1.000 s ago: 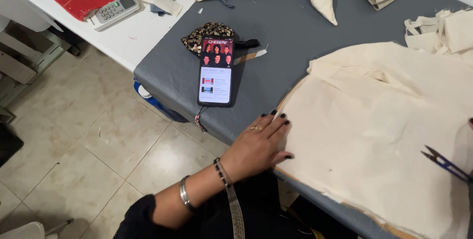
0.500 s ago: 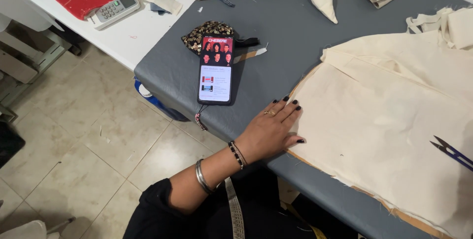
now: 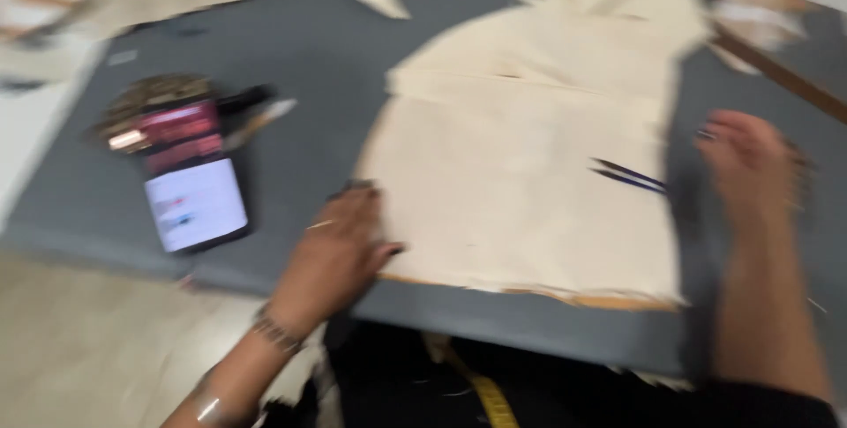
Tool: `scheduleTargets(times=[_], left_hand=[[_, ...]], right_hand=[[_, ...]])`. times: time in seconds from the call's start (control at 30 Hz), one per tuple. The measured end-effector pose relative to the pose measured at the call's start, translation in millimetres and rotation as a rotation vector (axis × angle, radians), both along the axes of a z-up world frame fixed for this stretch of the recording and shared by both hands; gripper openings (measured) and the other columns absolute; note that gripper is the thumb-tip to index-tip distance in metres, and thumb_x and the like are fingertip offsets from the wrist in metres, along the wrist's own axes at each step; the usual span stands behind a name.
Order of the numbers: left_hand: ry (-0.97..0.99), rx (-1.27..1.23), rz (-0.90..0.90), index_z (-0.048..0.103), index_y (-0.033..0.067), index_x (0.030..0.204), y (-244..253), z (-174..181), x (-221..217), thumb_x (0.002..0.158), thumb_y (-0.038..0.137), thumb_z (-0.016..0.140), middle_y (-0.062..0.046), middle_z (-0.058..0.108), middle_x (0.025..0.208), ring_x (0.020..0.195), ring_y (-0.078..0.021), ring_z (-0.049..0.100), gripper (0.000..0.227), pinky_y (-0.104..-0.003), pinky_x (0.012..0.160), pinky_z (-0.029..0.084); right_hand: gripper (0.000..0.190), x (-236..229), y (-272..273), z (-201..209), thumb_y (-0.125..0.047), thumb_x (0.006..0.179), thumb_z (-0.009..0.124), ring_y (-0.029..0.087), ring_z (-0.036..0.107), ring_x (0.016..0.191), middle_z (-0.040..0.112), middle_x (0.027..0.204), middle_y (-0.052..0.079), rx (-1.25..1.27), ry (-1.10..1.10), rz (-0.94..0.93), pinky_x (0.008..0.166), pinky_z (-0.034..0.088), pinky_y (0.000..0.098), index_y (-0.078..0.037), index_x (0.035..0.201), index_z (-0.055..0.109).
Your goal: Trimming the edges of a white fabric piece using scissors on a work table
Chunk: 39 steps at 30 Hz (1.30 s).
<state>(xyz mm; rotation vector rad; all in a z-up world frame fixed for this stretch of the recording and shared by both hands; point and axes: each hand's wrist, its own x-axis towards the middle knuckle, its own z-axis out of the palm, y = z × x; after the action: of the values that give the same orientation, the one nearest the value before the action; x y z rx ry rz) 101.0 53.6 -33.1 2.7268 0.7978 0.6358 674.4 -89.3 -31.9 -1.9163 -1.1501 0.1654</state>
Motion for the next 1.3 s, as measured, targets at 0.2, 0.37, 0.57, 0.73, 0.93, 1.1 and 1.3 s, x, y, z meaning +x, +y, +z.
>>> scheduleTargets(times=[0.2, 0.37, 0.57, 0.73, 0.93, 1.1, 1.3], left_hand=[[-0.009, 0.251, 0.063, 0.063, -0.001, 0.132, -7, 23, 11, 0.089, 0.05, 0.07, -0.017, 0.066, 0.137, 0.122, -0.0372, 0.063, 0.067, -0.05, 0.109, 0.048], [-0.065, 0.124, -0.031, 0.064, 0.0028, 0.131, -28, 27, 34, 0.084, 0.039, 0.073, -0.013, 0.06, 0.147, 0.13, -0.043, 0.06, 0.06, -0.056, 0.117, 0.043], [-0.086, 0.149, -0.393, 0.069, 0.0079, 0.122, -60, 19, 67, 0.096, 0.036, 0.067, -0.008, 0.067, 0.13, 0.127, -0.0279, 0.061, 0.039, -0.05, 0.117, 0.038], [0.007, 0.112, -0.489, 0.059, 0.0057, 0.136, -63, 15, 65, 0.099, 0.01, 0.048, -0.011, 0.062, 0.138, 0.131, -0.0322, 0.057, 0.039, -0.049, 0.118, 0.039], [0.117, 0.172, -0.427, 0.05, 0.0069, 0.148, -63, 15, 60, 0.093, 0.007, 0.051, -0.009, 0.058, 0.147, 0.131, -0.027, 0.059, 0.055, -0.041, 0.114, 0.046], [0.107, 0.143, -0.411, 0.05, 0.0077, 0.148, -65, 16, 55, 0.092, 0.005, 0.052, -0.008, 0.059, 0.147, 0.13, -0.0251, 0.06, 0.057, -0.039, 0.112, 0.047], [0.079, 0.132, -0.358, 0.05, 0.0097, 0.149, -66, 6, 43, 0.086, 0.001, 0.055, -0.01, 0.06, 0.145, 0.127, -0.0279, 0.063, 0.064, -0.041, 0.107, 0.051]], right_hand=[[0.01, -28, -13, 14, -0.007, 0.107, 0.064, 0.006, 0.066, 0.096, 0.07, 0.107, -0.001, 0.119, 0.134, 0.07, 0.088, 0.054, 0.0199, -0.013, 0.113, 0.068], [0.016, -63, -13, 39, -0.014, 0.099, 0.065, 0.014, 0.073, 0.094, 0.077, 0.107, 0.002, -0.221, -0.141, 0.113, 0.085, 0.054, 0.0267, -0.014, 0.109, 0.077], [0.027, -79, -2, 25, -0.015, 0.094, 0.076, 0.026, 0.065, 0.104, 0.067, 0.111, 0.009, -0.233, -0.295, 0.384, 0.09, 0.049, 0.0368, -0.009, 0.12, 0.074], [0.012, -83, -1, 23, -0.018, 0.099, 0.07, 0.02, 0.057, 0.097, 0.059, 0.106, 0.005, -0.36, -0.271, 0.311, 0.085, 0.045, 0.0346, -0.013, 0.109, 0.064], [0.013, -81, 2, 19, -0.007, 0.106, 0.058, 0.032, 0.065, 0.096, 0.07, 0.107, 0.01, -0.263, -0.454, 0.301, 0.078, 0.048, 0.0432, -0.008, 0.116, 0.066], [0.017, -76, -5, 22, -0.003, 0.105, 0.054, 0.027, 0.071, 0.099, 0.073, 0.11, 0.012, -0.181, -0.315, 0.13, 0.081, 0.055, 0.039, -0.006, 0.12, 0.062], [0.011, -55, -48, 24, -0.008, 0.104, 0.052, 0.018, 0.061, 0.077, 0.061, 0.09, 0.01, 0.414, 0.563, -0.104, 0.068, 0.049, 0.0283, -0.015, 0.113, 0.052]])
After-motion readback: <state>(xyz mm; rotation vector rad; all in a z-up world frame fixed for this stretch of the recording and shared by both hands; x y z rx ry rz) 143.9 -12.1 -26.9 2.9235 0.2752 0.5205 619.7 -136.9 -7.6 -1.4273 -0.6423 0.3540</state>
